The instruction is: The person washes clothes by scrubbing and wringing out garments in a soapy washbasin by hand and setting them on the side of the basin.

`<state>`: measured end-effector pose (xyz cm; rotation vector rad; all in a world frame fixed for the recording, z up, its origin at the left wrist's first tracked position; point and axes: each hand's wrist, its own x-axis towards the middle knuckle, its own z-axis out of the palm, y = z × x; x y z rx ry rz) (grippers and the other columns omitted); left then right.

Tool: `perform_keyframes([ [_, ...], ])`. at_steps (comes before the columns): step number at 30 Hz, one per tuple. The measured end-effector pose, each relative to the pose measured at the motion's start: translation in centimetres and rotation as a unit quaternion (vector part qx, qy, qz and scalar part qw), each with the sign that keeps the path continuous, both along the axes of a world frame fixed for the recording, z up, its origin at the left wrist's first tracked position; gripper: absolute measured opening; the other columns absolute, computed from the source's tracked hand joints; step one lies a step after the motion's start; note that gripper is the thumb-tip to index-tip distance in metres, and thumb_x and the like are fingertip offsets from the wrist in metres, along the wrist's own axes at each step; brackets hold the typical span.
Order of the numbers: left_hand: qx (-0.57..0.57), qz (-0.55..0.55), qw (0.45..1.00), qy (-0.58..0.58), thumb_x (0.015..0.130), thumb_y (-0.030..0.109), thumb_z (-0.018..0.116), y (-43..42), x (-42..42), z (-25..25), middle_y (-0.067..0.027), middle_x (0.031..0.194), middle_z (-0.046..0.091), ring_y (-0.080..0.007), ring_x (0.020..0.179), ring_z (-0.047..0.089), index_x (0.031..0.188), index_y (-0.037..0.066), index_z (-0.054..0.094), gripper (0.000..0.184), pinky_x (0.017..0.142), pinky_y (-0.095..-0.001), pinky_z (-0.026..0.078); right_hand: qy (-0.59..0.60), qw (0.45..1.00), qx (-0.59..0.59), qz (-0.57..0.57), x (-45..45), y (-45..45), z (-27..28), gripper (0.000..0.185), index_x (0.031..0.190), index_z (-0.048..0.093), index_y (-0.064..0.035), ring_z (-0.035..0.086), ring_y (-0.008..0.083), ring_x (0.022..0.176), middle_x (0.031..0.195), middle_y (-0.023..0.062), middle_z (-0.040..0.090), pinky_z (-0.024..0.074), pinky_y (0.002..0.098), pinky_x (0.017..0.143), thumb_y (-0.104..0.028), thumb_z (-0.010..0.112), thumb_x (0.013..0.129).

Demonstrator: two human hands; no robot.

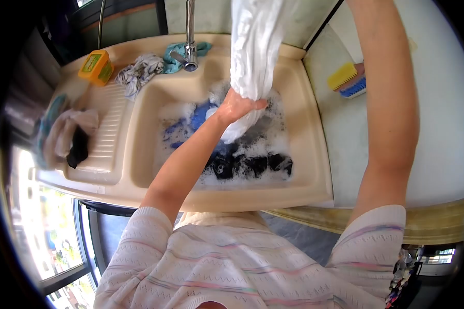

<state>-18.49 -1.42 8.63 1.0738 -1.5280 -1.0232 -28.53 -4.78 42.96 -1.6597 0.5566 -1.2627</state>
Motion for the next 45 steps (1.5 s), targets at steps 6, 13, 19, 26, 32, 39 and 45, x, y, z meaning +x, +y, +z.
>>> perform_keyframes([
  [6,0.208,0.111,0.947,-0.219,0.06,0.024,0.067,2.3,6.2,-8.1,-0.0167,0.088,0.064,-0.0284,0.083,0.062,0.094,0.002,0.062,0.041,0.074,-0.0333,0.048,0.084,0.973,0.172,-0.129,-9.9,-4.8,-19.0,0.043,0.108,0.052,-0.0022,0.06,0.02,0.086,0.098,0.009,0.06,0.0502,0.0324,0.071,-0.005,0.066,0.068],
  [13,0.26,0.108,0.847,-0.451,0.068,0.025,0.059,1.8,6.0,-13.9,-0.0156,0.096,0.063,-0.028,0.093,0.06,0.097,0.006,0.061,0.035,0.08,-0.0375,0.048,0.37,0.889,0.21,-0.172,-11.2,-6.1,-47.5,0.039,0.1,0.056,-0.0112,0.058,0.0211,0.077,0.091,0.0109,0.059,0.0477,0.0332,0.06,-0.022,0.07,0.065],
  [19,0.299,0.037,0.809,-0.505,0.068,0.029,0.06,1.3,4.6,-15.0,-0.0146,0.097,0.062,-0.0281,0.094,0.059,0.093,0.005,0.06,0.035,0.079,-0.0365,0.049,0.459,0.831,0.069,-0.305,-9.1,-2.4,-58.4,0.051,0.114,0.045,-0.0041,0.06,0.0289,0.081,0.093,0.0168,0.059,0.0459,0.0374,0.07,-0.018,0.065,0.069],
  [26,0.092,0.095,0.929,-0.345,0.059,0.016,0.063,0.6,5.0,-12.0,-0.0185,0.079,0.061,-0.0356,0.076,0.059,0.085,0.005,0.058,0.029,0.07,-0.038,0.048,0.597,0.751,0.262,-0.102,-12.0,-7.2,-51.9,0.067,0.124,0.04,-0.0018,0.048,0.0283,0.11,0.123,0.0174,0.047,0.0391,0.0345,0.09,-0.018,0.07,0.067],
  [32,-0.034,0.056,0.998,0.026,0.057,0.001,0.059,0.4,3.8,3.5,-0.0133,0.078,0.062,-0.0282,0.071,0.06,0.088,0.001,0.059,0.031,0.067,-0.0322,0.047,0.433,0.889,0.138,0.056,-9.9,-2.4,-34.5,0.103,0.138,0.02,-0.0085,0.017,0.0247,0.132,0.142,0.0113,0.021,0.0226,0.0367,0.104,-0.031,0.079,0.057],
  [39,-0.001,-0.157,0.889,0.43,0.066,0.004,0.056,0.7,2.3,11.4,-0.011,0.09,0.061,-0.0172,0.079,0.06,0.099,-0.004,0.054,0.034,0.075,-0.029,0.048,0.166,0.981,0.068,0.073,-3.7,1.8,-28.5,0.078,0.122,0.044,-0.0032,0.048,0.0204,0.108,0.117,0.0101,0.051,0.0396,0.0339,0.091,-0.015,0.081,0.054],
  [45,0.025,-0.201,0.907,0.37,0.082,0.031,0.051,-1.9,4.0,11.8,-0.0171,0.107,0.055,-0.023,0.096,0.055,0.116,-0.005,0.043,0.051,0.084,-0.0335,0.043,-0.075,0.963,0.249,0.07,-2.4,1.1,-32.2,0.057,0.116,0.044,-0.0026,0.058,0.0279,0.091,0.097,0.0144,0.057,0.0473,0.0372,0.083,-0.018,0.066,0.066],
])
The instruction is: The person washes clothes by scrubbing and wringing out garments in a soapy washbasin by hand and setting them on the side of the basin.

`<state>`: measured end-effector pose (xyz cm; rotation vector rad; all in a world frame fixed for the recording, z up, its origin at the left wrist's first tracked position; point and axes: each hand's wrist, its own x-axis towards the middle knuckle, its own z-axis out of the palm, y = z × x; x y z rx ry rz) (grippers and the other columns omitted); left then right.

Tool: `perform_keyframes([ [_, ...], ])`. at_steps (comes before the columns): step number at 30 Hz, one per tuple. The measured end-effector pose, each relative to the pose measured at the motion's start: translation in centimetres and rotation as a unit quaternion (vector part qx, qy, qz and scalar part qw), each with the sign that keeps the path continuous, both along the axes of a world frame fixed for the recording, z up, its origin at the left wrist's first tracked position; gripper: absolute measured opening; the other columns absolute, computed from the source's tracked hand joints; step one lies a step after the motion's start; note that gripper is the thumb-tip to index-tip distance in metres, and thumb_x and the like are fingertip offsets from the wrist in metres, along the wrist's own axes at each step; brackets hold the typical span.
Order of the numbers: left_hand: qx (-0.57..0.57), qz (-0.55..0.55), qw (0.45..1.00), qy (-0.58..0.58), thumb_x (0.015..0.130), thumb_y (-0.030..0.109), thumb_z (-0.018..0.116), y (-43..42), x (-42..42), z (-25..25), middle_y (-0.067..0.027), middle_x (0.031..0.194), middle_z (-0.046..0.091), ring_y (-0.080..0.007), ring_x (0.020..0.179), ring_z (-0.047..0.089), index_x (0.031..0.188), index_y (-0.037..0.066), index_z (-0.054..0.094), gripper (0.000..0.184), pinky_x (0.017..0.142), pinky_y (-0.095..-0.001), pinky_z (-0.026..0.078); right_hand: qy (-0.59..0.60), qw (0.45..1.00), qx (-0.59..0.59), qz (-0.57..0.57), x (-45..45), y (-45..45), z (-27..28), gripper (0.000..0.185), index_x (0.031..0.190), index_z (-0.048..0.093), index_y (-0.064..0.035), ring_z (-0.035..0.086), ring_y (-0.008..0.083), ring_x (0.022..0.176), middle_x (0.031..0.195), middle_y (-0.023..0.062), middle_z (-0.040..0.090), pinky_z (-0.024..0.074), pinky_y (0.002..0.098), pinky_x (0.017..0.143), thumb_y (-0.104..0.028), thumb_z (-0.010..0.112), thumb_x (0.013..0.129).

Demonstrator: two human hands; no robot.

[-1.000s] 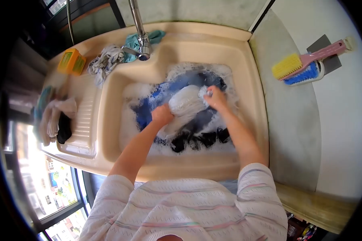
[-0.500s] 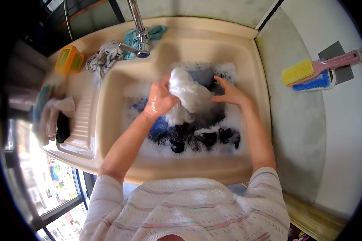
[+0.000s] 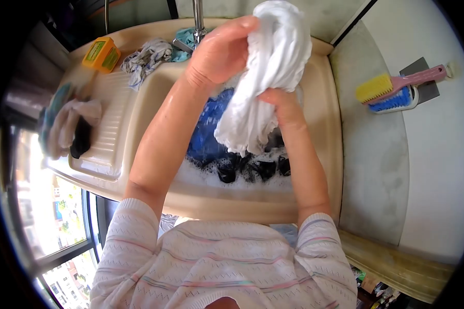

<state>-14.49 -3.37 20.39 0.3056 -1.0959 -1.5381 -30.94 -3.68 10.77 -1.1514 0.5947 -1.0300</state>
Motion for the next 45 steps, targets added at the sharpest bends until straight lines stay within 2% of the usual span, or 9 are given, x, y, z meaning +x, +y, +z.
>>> perform_keyframes([
  [3,0.004,-0.056,0.997,0.051,0.081,0.065,0.034,-2.9,2.5,-5.5,-0.0161,0.121,0.048,-0.0266,0.11,0.047,0.133,0.001,0.028,0.082,0.096,-0.0346,0.033,-0.117,0.992,-0.009,0.052,1.4,1.6,3.2,0.056,0.113,0.046,0.0015,0.06,0.025,0.076,0.085,0.0127,0.057,0.0492,0.0358,0.068,-0.029,0.059,0.067],
  [9,0.272,-0.241,0.925,0.114,0.071,0.07,0.046,4.5,-1.6,-15.6,-0.0109,0.127,0.045,-0.0254,0.117,0.042,0.132,0.009,0.032,0.088,0.101,-0.0351,0.029,-0.253,0.966,0.043,-0.021,2.1,-0.6,2.5,0.057,0.112,0.047,0.0001,0.052,0.019,0.061,0.078,0.0088,0.053,0.0439,0.0345,0.058,-0.046,0.044,0.077],
  [12,0.256,-0.297,0.913,0.117,0.059,0.073,0.051,6.0,-2.0,-18.3,-0.0095,0.132,0.039,-0.0255,0.12,0.039,0.135,0.011,0.028,0.1,0.102,-0.0382,0.029,-0.265,0.962,0.06,-0.043,1.1,-3.2,1.0,0.048,0.106,0.049,-0.0014,0.05,0.0149,0.062,0.076,0.0036,0.051,0.0417,0.0304,0.059,-0.041,0.046,0.079],
  [18,0.275,-0.118,0.953,0.036,0.064,0.047,0.074,7.0,-4.4,-18.3,-0.0124,0.129,0.04,-0.0278,0.117,0.04,0.135,0.004,0.021,0.098,0.099,-0.04,0.033,-0.094,0.985,0.012,-0.144,-0.9,-9.4,-8.2,0.028,0.078,0.053,-0.0061,0.052,0.0159,0.06,0.065,0.0062,0.053,0.0441,0.0282,0.054,-0.031,0.042,0.085],
  [28,0.262,0.137,0.948,-0.119,0.056,0.018,0.083,6.1,-2.7,-17.2,-0.0155,0.128,0.035,-0.0266,0.117,0.039,0.137,0.0,0.0,0.117,0.098,-0.0377,0.033,-0.14,0.956,0.201,-0.162,-0.1,-7.5,-10.7,0.029,0.079,0.058,-0.0085,0.058,0.0183,0.065,0.071,0.0064,0.059,0.048,0.0298,0.061,-0.033,0.043,0.081],
  [31,0.202,0.119,0.967,-0.101,0.058,0.019,0.082,5.9,-4.3,-18.6,-0.014,0.125,0.039,-0.0251,0.114,0.042,0.137,0.003,0.007,0.111,0.096,-0.037,0.035,-0.1,0.948,0.197,-0.227,1.0,-7.6,-10.9,0.029,0.083,0.06,-0.0046,0.058,0.0178,0.069,0.076,0.0064,0.061,0.0473,0.029,0.062,-0.031,0.051,0.077],
  [39,0.454,-0.068,0.885,0.074,0.07,0.01,0.072,7.1,-4.6,-17.5,-0.0083,0.1,0.059,-0.0209,0.088,0.059,0.115,0.002,0.046,0.052,0.076,-0.0346,0.049,0.073,0.908,0.208,-0.357,3.6,-8.3,-11.2,0.039,0.099,0.057,0.0056,0.058,0.0198,0.083,0.092,0.0098,0.061,0.0458,0.0322,0.075,-0.01,0.07,0.066],
  [42,0.462,-0.103,0.874,0.109,0.071,0.013,0.069,7.0,-4.2,-17.3,-0.0085,0.09,0.06,-0.0203,0.073,0.061,0.108,0.003,0.05,0.042,0.059,-0.0336,0.05,-0.061,0.953,0.191,-0.228,2.5,-7.6,-10.8,0.041,0.104,0.056,0.0023,0.058,0.0214,0.086,0.096,0.0091,0.061,0.0465,0.0343,0.077,-0.013,0.071,0.068],
  [45,0.427,-0.141,0.874,0.184,0.073,0.029,0.062,6.8,-3.3,-15.2,-0.0153,0.079,0.055,-0.0192,0.05,0.05,0.103,0.003,0.05,0.042,0.034,-0.0287,0.035,-0.137,0.979,0.147,-0.031,-1.6,-8.3,-9.2,0.052,0.121,0.044,-0.0043,0.052,0.0231,0.104,0.118,0.0103,0.051,0.0416,0.0356,0.09,-0.042,0.051,0.085],
])
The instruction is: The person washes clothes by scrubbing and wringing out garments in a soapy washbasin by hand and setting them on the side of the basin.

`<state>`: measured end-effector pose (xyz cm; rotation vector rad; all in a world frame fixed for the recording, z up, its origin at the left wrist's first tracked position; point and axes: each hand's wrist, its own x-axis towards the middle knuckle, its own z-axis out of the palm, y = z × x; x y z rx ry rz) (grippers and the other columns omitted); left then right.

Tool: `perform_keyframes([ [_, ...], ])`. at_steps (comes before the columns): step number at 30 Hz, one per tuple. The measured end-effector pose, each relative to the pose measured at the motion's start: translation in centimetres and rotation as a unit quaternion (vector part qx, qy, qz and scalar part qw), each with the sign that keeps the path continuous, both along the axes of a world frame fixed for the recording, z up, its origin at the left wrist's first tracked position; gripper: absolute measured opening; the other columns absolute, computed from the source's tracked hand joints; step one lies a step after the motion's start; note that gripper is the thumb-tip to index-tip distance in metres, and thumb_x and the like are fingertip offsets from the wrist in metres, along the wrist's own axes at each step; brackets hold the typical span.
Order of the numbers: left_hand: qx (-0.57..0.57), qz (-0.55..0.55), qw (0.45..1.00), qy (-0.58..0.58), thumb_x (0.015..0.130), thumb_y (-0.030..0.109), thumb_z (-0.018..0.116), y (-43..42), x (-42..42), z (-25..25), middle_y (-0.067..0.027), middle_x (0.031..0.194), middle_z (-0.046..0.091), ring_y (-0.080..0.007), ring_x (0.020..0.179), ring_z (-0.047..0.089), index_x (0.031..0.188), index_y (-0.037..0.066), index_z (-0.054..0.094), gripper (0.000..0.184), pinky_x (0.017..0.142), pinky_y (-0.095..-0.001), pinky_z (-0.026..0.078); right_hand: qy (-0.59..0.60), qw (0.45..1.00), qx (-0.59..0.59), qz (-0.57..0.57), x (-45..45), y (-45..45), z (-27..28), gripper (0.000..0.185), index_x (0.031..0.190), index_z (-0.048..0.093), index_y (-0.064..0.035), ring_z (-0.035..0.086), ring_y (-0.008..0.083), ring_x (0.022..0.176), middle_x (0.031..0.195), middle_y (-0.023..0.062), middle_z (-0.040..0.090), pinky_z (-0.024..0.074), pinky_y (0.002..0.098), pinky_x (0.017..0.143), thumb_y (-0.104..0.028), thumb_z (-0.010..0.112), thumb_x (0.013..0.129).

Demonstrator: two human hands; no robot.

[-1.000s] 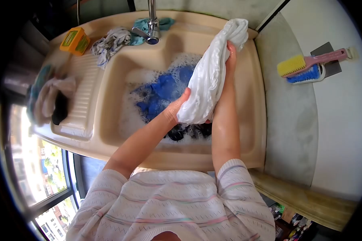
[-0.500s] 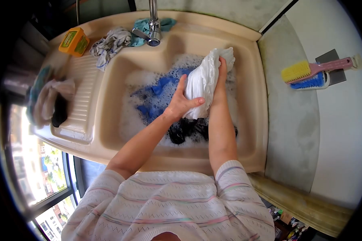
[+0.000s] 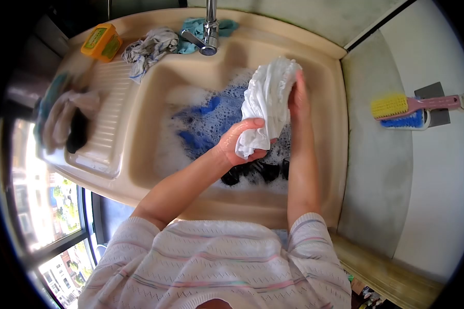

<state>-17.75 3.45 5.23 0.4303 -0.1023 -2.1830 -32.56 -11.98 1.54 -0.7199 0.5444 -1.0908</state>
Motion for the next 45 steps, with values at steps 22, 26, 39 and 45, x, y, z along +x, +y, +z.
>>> perform_keyframes([
  [22,-0.367,-0.308,0.416,-0.773,0.063,0.03,0.061,0.7,0.4,-1.1,-0.0156,0.089,0.063,-0.0283,0.085,0.061,0.083,0.0,0.062,0.036,0.073,-0.0342,0.048,0.77,0.63,-0.075,-0.07,-0.4,-3.4,-8.2,0.052,0.1,0.059,-0.0047,0.06,0.0303,0.089,0.097,0.0181,0.061,0.0463,0.0369,0.077,-0.041,0.068,0.064],
  [26,-0.368,-0.292,0.656,-0.591,0.064,0.029,0.063,0.0,3.2,0.9,-0.0175,0.094,0.062,-0.0291,0.08,0.062,0.093,-0.002,0.059,0.043,0.073,-0.0358,0.049,0.609,0.791,-0.059,-0.002,-1.9,-4.7,-5.3,0.058,0.114,0.051,-0.0079,0.057,0.0281,0.096,0.109,0.0145,0.057,0.0454,0.0399,0.08,-0.045,0.063,0.071],
  [39,-0.086,-0.154,0.978,0.11,0.062,0.018,0.062,3.7,4.5,1.0,-0.0158,0.087,0.058,-0.0246,0.066,0.055,0.109,-0.004,0.051,0.053,0.058,-0.0346,0.044,-0.29,0.952,-0.018,0.097,1.3,-0.7,4.6,0.053,0.112,0.051,-0.0063,0.048,0.0307,0.101,0.111,0.0169,0.051,0.0472,0.0437,0.077,-0.045,0.059,0.076],
  [45,-0.194,-0.153,0.756,-0.606,0.056,0.023,0.069,0.1,6.8,-1.3,-0.0109,0.084,0.063,-0.0198,0.08,0.059,0.105,-0.002,0.056,0.057,0.076,-0.0282,0.046,0.359,0.917,-0.102,-0.139,2.7,-1.6,4.0,0.021,0.08,0.06,-0.0036,0.055,0.0159,0.063,0.07,0.005,0.058,0.0455,0.0279,0.061,-0.019,0.067,0.067],
])
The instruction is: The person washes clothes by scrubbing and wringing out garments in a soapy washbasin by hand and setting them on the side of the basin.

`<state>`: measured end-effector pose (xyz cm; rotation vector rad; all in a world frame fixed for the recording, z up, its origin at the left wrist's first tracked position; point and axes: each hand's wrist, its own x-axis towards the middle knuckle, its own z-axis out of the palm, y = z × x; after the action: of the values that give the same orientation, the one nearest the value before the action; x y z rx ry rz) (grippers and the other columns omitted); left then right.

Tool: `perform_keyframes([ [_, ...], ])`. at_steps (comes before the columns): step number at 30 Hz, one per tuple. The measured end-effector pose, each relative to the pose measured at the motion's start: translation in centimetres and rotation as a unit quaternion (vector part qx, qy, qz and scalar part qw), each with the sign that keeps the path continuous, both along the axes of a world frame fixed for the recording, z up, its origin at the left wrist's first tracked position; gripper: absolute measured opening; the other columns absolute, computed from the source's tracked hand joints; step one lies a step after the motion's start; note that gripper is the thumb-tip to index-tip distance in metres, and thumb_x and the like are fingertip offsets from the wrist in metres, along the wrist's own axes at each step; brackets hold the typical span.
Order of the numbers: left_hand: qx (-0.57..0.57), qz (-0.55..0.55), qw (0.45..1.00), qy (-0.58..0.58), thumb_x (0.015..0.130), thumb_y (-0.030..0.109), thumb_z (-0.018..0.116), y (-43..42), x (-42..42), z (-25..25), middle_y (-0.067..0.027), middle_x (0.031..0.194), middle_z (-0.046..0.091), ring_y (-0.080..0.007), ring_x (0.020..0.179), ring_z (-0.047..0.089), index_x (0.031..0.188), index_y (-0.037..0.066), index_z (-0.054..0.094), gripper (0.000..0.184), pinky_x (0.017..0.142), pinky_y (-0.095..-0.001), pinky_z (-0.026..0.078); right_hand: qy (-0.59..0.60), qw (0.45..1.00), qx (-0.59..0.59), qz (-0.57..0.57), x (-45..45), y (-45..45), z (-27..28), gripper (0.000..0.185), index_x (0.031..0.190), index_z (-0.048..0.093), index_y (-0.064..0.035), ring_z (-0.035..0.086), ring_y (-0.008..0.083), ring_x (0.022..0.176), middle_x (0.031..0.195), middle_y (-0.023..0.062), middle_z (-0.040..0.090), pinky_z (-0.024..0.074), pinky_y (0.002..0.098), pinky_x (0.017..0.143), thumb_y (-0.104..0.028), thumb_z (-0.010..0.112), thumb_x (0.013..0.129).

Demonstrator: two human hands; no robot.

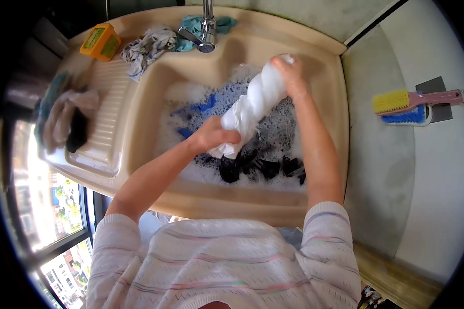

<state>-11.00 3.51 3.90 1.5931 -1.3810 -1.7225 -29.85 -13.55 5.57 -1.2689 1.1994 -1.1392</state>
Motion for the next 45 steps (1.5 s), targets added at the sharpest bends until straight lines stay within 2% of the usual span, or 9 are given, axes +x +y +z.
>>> perform_keyframes([
  [3,-0.143,0.037,0.94,-0.307,0.052,0.028,0.071,-2.3,0.6,-2.8,-0.0105,0.084,0.063,-0.0202,0.08,0.06,0.108,0.002,0.057,0.063,0.075,-0.028,0.046,0.054,0.988,-0.112,-0.087,0.9,-0.5,-2.7,0.022,0.079,0.059,-0.0021,0.055,0.0146,0.065,0.071,0.0048,0.058,0.0444,0.0276,0.06,-0.016,0.068,0.065],
  [6,-0.168,0.113,0.952,-0.23,0.058,0.027,0.068,-3.3,2.8,-2.9,-0.0084,0.09,0.063,-0.0242,0.085,0.06,0.111,0.008,0.056,0.058,0.076,-0.0302,0.046,-0.087,0.984,-0.084,-0.129,1.3,1.0,-1.5,0.021,0.081,0.058,-0.0017,0.054,0.0136,0.066,0.073,0.005,0.057,0.0441,0.0274,0.06,-0.012,0.069,0.066],
  [9,-0.132,0.216,0.958,0.135,0.063,0.026,0.067,-3.8,3.5,-3.8,-0.0118,0.101,0.06,-0.0274,0.092,0.058,0.11,0.006,0.053,0.052,0.079,-0.0399,0.048,-0.156,0.973,-0.102,-0.135,2.8,2.9,5.4,0.023,0.084,0.057,-0.001,0.053,0.0119,0.068,0.076,0.0049,0.057,0.0438,0.0258,0.061,-0.011,0.07,0.068],
  [16,0.096,0.321,0.72,0.607,0.075,0.046,0.058,-3.2,3.4,-3.5,-0.0104,0.121,0.049,-0.0311,0.107,0.049,0.125,0.011,0.039,0.064,0.085,-0.0595,0.038,-0.187,0.951,-0.232,-0.084,5.4,7.0,9.2,0.025,0.092,0.054,-0.0012,0.051,0.0087,0.071,0.081,0.0038,0.055,0.0427,0.0221,0.063,-0.011,0.069,0.074],
  [29,0.042,0.309,0.648,0.695,0.077,0.058,0.049,-2.9,3.4,-3.7,-0.0094,0.13,0.04,-0.0315,0.12,0.037,0.127,0.012,0.038,0.069,0.095,-0.054,0.029,-0.173,0.966,-0.182,-0.052,6.0,11.5,6.4,0.025,0.096,0.052,-0.0029,0.052,0.0105,0.078,0.088,0.0047,0.055,0.0437,0.0231,0.07,-0.014,0.066,0.078],
  [33,-0.008,0.448,0.636,0.628,0.072,0.026,0.065,-4.3,3.6,-2.7,-0.0137,0.11,0.054,-0.0286,0.1,0.054,0.117,0.002,0.045,0.054,0.084,-0.0397,0.045,-0.237,0.964,-0.037,-0.111,3.6,10.5,4.2,0.026,0.097,0.053,-0.0033,0.055,0.0167,0.083,0.09,0.0071,0.057,0.046,0.0305,0.073,-0.02,0.062,0.08],
  [38,-0.234,0.389,0.826,0.333,0.066,0.011,0.063,-2.9,1.1,3.5,-0.0095,0.079,0.062,-0.0212,0.066,0.059,0.086,-0.001,0.059,0.024,0.065,-0.0291,0.048,-0.338,0.907,0.242,-0.061,-0.2,8.7,-5.8,0.025,0.098,0.053,-0.0052,0.056,0.0193,0.086,0.092,0.0069,0.056,0.0468,0.0336,0.077,-0.021,0.06,0.079],
  [40,-0.332,0.323,0.875,0.141,0.059,0.015,0.067,-1.9,-1.4,4.2,-0.0105,0.078,0.062,-0.0211,0.066,0.059,0.083,0.005,0.061,0.027,0.063,-0.0288,0.048,-0.214,0.971,0.081,0.072,0.7,10.0,-6.3,0.023,0.1,0.052,-0.0059,0.054,0.0187,0.09,0.096,0.0069,0.055,0.0454,0.0336,0.08,-0.02,0.056,0.082],
  [45,-0.612,0.171,0.762,-0.122,0.047,0.019,0.07,2.5,-5.5,7.8,-0.0042,0.071,0.053,-0.0239,0.066,0.055,0.07,0.014,0.056,0.027,0.054,-0.036,0.04,-0.099,0.959,0.051,0.26,2.6,13.8,0.3,0.026,0.106,0.049,-0.0064,0.05,0.0161,0.098,0.105,0.0067,0.05,0.0439,0.0296,0.081,-0.023,0.049,0.086],
])
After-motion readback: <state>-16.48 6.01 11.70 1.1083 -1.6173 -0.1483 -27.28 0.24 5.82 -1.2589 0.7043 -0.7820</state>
